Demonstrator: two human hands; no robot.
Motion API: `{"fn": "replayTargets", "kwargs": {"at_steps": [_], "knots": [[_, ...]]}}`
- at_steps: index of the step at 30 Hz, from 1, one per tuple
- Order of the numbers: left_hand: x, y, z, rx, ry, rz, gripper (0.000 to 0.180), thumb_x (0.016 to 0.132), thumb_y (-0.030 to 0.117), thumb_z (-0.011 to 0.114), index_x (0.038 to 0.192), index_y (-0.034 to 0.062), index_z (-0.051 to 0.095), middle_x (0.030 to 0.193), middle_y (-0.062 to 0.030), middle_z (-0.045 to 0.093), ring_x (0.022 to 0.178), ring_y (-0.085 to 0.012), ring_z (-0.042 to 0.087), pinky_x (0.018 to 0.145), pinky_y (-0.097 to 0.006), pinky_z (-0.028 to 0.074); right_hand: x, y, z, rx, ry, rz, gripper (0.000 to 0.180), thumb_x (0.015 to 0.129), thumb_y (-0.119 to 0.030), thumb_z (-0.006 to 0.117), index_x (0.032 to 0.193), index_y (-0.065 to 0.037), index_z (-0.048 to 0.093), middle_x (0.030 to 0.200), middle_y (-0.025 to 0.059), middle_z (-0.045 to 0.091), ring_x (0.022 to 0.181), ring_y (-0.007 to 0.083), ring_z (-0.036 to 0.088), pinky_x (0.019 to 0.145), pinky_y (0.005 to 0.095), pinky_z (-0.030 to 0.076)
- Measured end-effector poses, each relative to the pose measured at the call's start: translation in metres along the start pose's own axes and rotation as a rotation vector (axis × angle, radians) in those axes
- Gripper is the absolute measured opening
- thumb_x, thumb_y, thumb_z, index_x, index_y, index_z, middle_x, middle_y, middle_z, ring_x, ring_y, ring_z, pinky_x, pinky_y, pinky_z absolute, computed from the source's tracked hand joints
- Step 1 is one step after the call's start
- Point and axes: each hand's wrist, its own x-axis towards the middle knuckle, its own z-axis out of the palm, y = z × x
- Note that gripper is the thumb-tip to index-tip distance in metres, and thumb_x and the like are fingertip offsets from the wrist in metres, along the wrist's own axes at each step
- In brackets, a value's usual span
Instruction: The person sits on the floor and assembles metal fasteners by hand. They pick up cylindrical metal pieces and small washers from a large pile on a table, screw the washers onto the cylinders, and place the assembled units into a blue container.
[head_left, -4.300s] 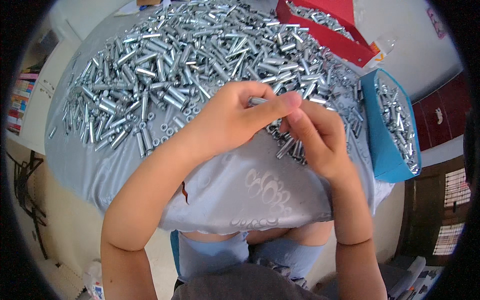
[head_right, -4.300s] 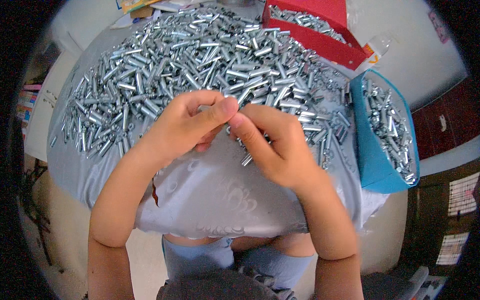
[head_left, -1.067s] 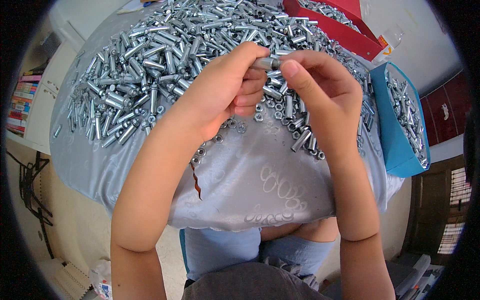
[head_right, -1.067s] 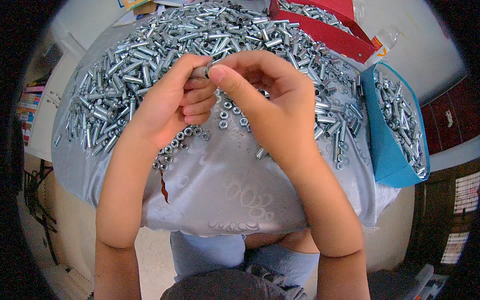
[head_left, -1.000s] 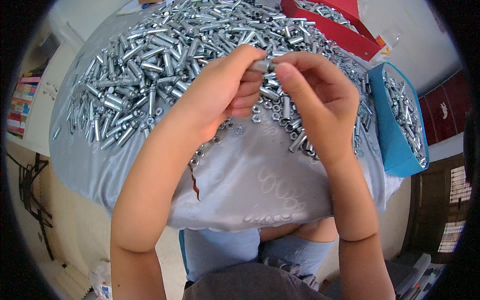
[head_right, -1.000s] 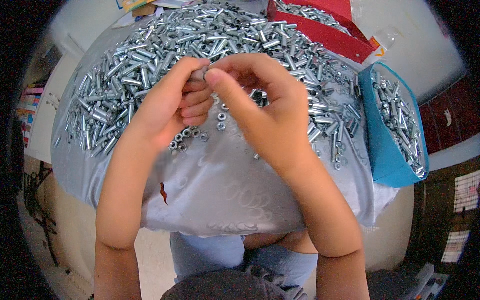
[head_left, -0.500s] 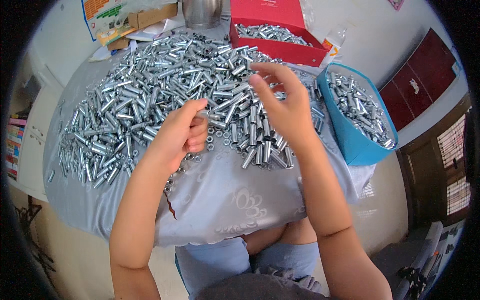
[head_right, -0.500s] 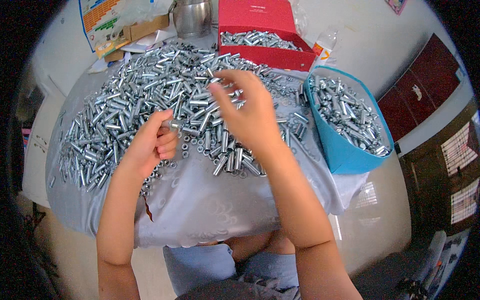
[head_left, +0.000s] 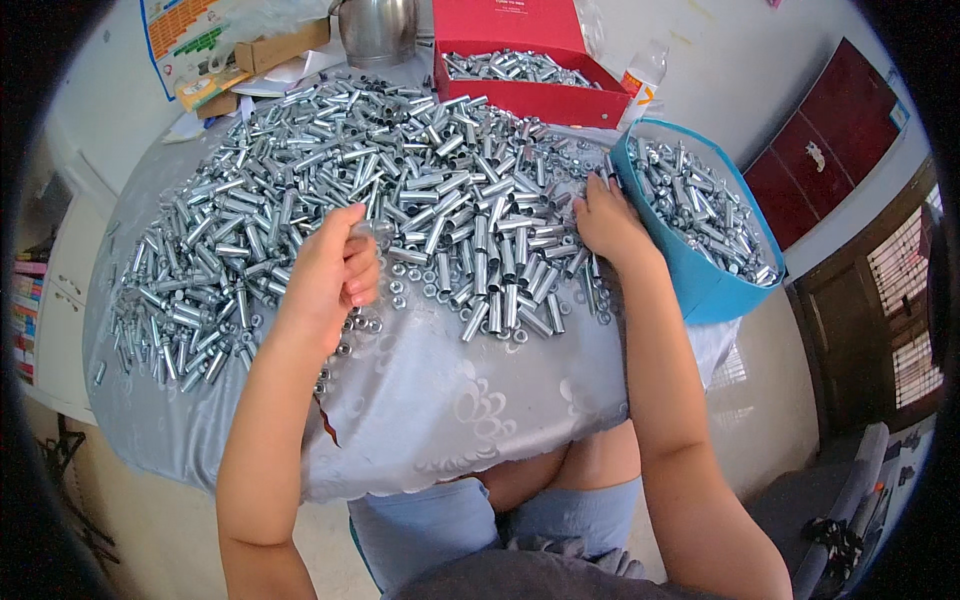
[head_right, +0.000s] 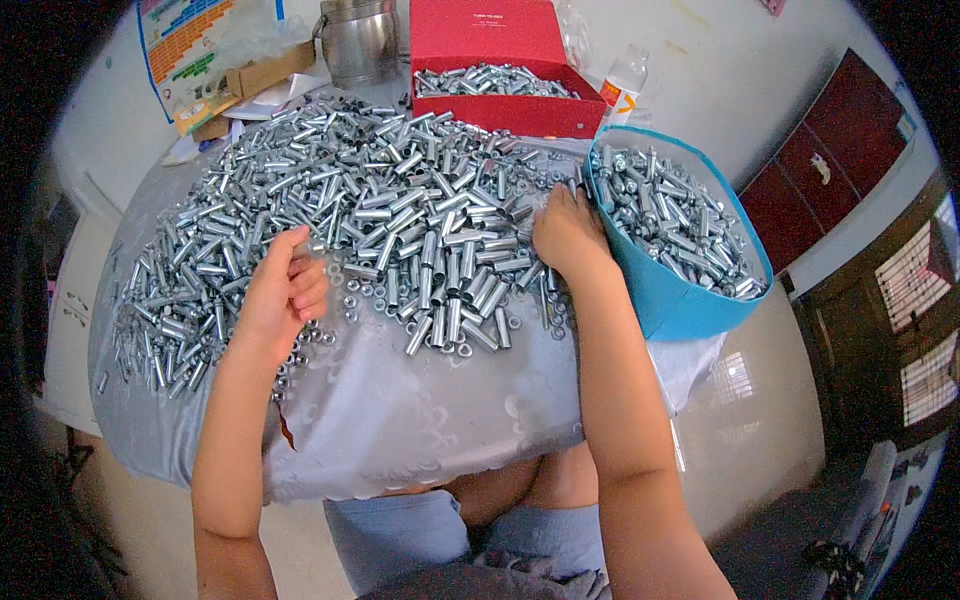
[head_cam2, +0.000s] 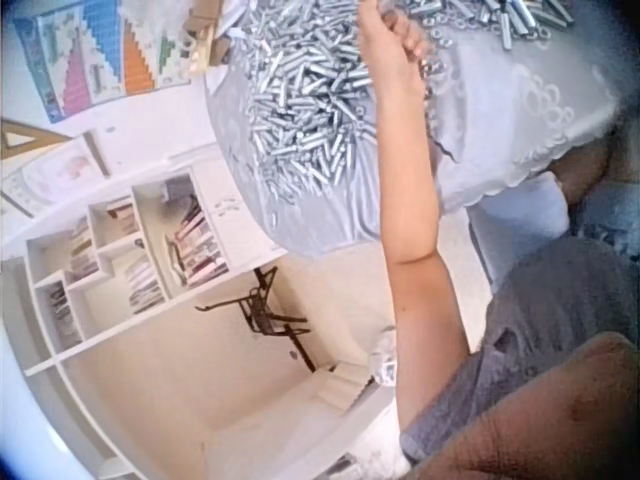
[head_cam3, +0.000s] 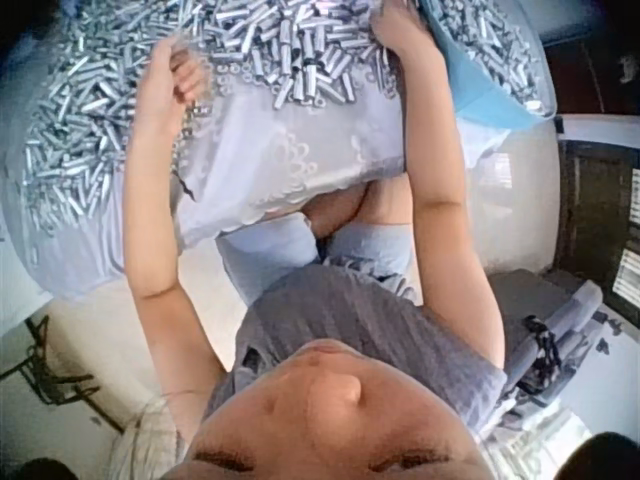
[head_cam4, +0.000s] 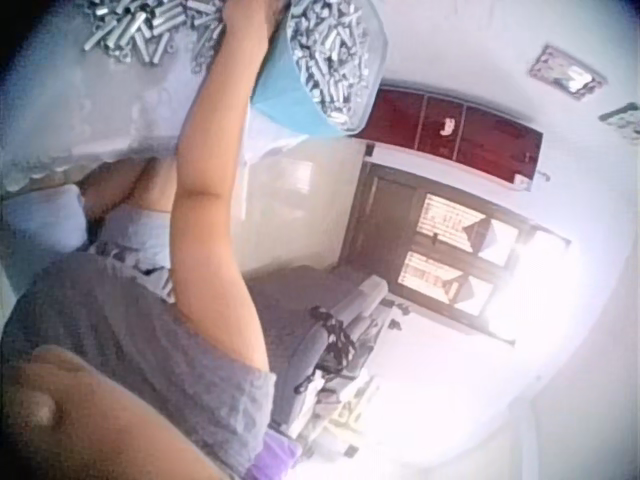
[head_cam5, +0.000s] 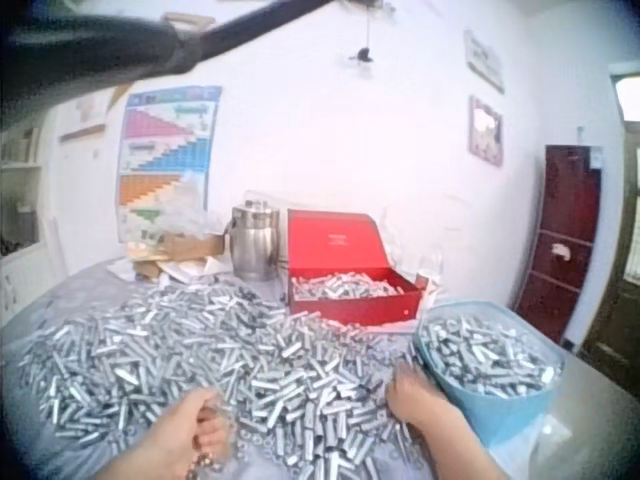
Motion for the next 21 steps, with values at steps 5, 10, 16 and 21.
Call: {"fn": "replayTargets", "kwargs": {"at_steps": [5, 10, 16, 21], "knots": [[0.001, -0.001, -0.001, 0.011, -0.016, 0.028, 0.043, 0.083, 0.037, 0.050, 0.054, 0.0168, 0.026, 0.046, 0.0060, 0.021, 0.040, -0.0052, 0.024, 0.039, -0.022, 0.020, 0.013, 0.010, 0.008, -0.089, -0.101, 0.016, 0.063, 0.089, -0.039, 0.032, 0.133, 0.004, 0.020, 0.141, 0.0194, 0.018, 0.132, 0.0305, 0.012, 0.107, 0.0416, 0.011], [0.000, -0.002, -0.002, 0.044, -0.031, 0.048, 0.043, 0.084, 0.036, 0.049, 0.053, 0.0163, 0.027, 0.046, 0.0057, 0.022, 0.040, -0.0055, 0.024, 0.039, -0.022, 0.021, 0.011, 0.004, 0.001, -0.143, -0.170, -0.006, 0.065, 0.088, -0.042, 0.031, 0.133, 0.004, 0.020, 0.141, 0.0181, 0.018, 0.132, 0.0283, 0.012, 0.107, 0.0413, 0.009], [-0.003, -0.002, 0.005, 0.090, 0.019, 0.023, 0.040, 0.083, 0.037, 0.051, 0.055, 0.0162, 0.030, 0.046, 0.0066, 0.022, 0.040, -0.0050, 0.025, 0.039, -0.022, 0.021, 0.003, 0.001, -0.004, -0.137, -0.165, -0.029, 0.058, 0.089, -0.038, 0.030, 0.131, 0.002, 0.027, 0.139, 0.0187, 0.022, 0.130, 0.0275, 0.020, 0.106, 0.0401, 0.017], [-0.004, -0.001, 0.006, 0.100, 0.014, 0.010, 0.040, 0.083, 0.034, 0.048, 0.054, 0.0159, 0.027, 0.045, 0.0056, 0.025, 0.039, -0.0051, 0.026, 0.040, -0.022, 0.022, -0.004, 0.005, -0.004, -0.025, -0.141, -0.062, 0.054, 0.089, -0.035, 0.033, 0.126, 0.004, 0.035, 0.133, 0.0210, 0.032, 0.124, 0.0317, 0.031, 0.101, 0.0388, 0.027]]}}
